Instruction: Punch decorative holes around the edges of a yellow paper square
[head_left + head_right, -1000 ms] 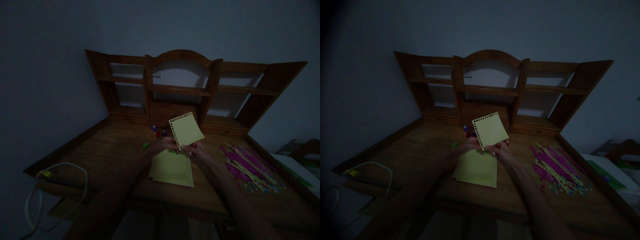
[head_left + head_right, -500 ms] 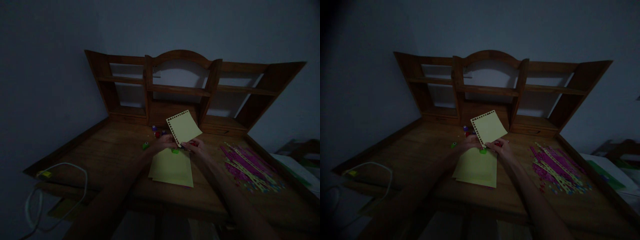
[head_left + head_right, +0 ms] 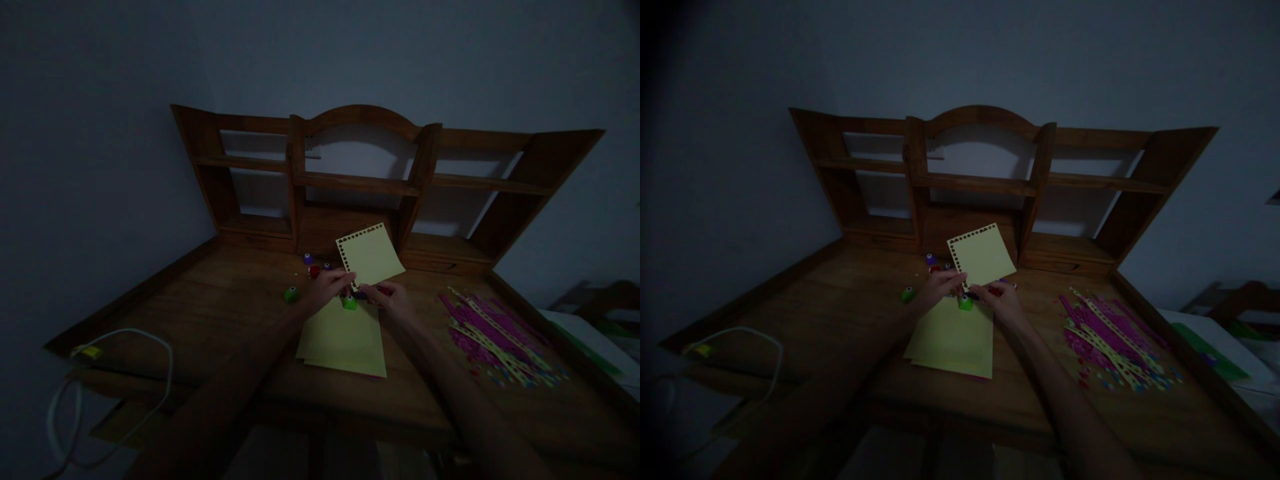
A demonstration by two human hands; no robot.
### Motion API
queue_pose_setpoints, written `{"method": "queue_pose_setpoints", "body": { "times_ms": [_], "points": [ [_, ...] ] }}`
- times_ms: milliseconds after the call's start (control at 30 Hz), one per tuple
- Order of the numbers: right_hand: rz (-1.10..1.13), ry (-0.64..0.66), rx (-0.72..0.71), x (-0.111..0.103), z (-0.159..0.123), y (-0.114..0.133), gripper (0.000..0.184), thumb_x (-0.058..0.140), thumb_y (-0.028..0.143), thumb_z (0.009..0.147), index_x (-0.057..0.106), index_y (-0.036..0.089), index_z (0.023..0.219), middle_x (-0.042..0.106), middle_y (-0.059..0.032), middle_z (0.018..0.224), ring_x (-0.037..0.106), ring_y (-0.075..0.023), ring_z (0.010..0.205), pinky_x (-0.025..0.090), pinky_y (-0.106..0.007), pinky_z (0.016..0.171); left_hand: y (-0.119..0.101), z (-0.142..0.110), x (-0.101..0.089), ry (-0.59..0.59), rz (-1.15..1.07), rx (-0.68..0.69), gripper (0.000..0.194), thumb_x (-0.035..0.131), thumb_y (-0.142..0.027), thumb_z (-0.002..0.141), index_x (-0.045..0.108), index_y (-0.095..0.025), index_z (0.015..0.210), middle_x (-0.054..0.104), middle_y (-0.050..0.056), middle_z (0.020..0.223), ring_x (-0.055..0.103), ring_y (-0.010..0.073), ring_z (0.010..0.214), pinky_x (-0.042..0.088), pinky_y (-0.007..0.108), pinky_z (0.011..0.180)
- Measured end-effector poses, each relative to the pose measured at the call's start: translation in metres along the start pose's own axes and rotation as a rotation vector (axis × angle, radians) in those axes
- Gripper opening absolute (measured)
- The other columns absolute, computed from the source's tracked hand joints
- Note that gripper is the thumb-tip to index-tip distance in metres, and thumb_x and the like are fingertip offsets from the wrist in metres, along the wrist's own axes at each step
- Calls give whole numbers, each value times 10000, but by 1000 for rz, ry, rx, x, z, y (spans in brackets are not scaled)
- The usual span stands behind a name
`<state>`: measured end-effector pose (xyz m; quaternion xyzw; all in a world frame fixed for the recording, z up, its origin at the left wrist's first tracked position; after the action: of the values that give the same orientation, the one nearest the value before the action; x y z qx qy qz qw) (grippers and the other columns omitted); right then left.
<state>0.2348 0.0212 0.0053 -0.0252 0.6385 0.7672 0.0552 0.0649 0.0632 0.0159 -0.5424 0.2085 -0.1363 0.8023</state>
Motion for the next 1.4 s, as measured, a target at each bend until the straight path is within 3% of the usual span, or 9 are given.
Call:
{"method": "queue_pose_setpoints", "body": {
  "times_ms": [167, 467, 700, 867, 967, 1100, 1267, 1400],
  "points": [
    [57, 14, 5, 4, 0, -3, 326, 813, 441, 614, 723, 146, 722, 689, -52, 701, 568, -153, 609, 406, -271, 580, -1, 0, -2, -45, 55, 44, 466, 527, -518, 868, 631, -138, 620, 601, 26, 663, 556, 131, 635, 420, 244, 622],
    [13, 12, -10, 5, 1, -4, 322, 819, 431, 603, 657, 152, 607, 671, -42, 672, 560, -148, 601, 413, -271, 580, -8, -2, 0, -27, 50, 118, 499, 515, -501, 884, 607, -128, 566, 571, 30, 669, 547, 127, 663, 405, 243, 647],
    [-4, -27, -19, 4, 3, -7, 313, 790, 441, 636, 722, 143, 704, 716, -86, 753, 617, -191, 660, 460, -297, 617, -2, -2, -1, -24, 21, 79, 482, 530, -507, 873, 634, -123, 602, 583, 29, 643, 546, 123, 639, 409, 241, 639],
    [-92, -3, -70, 5, 3, -13, 331, 753, 457, 669, 728, 144, 774, 731, -91, 827, 653, -230, 723, 495, -319, 642, 10, -4, 2, -17, -57, -70, 469, 550, -544, 844, 670, -115, 694, 637, 48, 657, 573, 138, 619, 419, 244, 607],
    [-207, 29, -136, 6, 1, -14, 299, 731, 447, 694, 698, 150, 684, 712, -63, 734, 629, -198, 659, 480, -292, 612, 19, -2, 2, -99, -88, -123, 495, 593, -580, 794, 674, -102, 694, 652, 58, 660, 578, 141, 602, 418, 239, 579],
    [-409, 106, -267, 10, -1, -11, 185, 708, 368, 730, 712, 186, 762, 698, -25, 719, 613, -172, 651, 459, -263, 611, 32, 4, -2, -211, -128, -131, 544, 577, -634, 773, 636, -113, 629, 627, 52, 582, 559, 139, 535, 402, 237, 523],
    [-628, 74, -355, 10, -3, -6, 132, 636, 323, 795, 710, 217, 769, 711, -23, 743, 640, -188, 661, 469, -281, 655, 40, 8, -21, -432, -175, -135, 560, 528, -656, 794, 585, -142, 581, 591, 30, 525, 540, 120, 490, 381, 220, 500],
    [-670, 57, -377, 11, -4, -3, 156, 595, 321, 833, 719, 227, 819, 728, -30, 795, 665, -206, 707, 479, -291, 683, 42, 6, -29, -543, -261, -162, 549, 556, -665, 766, 569, -148, 581, 588, 29, 519, 540, 117, 479, 385, 212, 489]
  ]
}}
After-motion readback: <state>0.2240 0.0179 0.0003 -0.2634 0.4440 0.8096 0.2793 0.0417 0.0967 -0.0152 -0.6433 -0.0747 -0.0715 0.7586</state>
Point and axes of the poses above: each hand's wrist, its own z-axis towards the middle knuckle, its own x-axis out of the palm, y = z × x, the point moved 4 cm from there along z, towards the middle knuckle
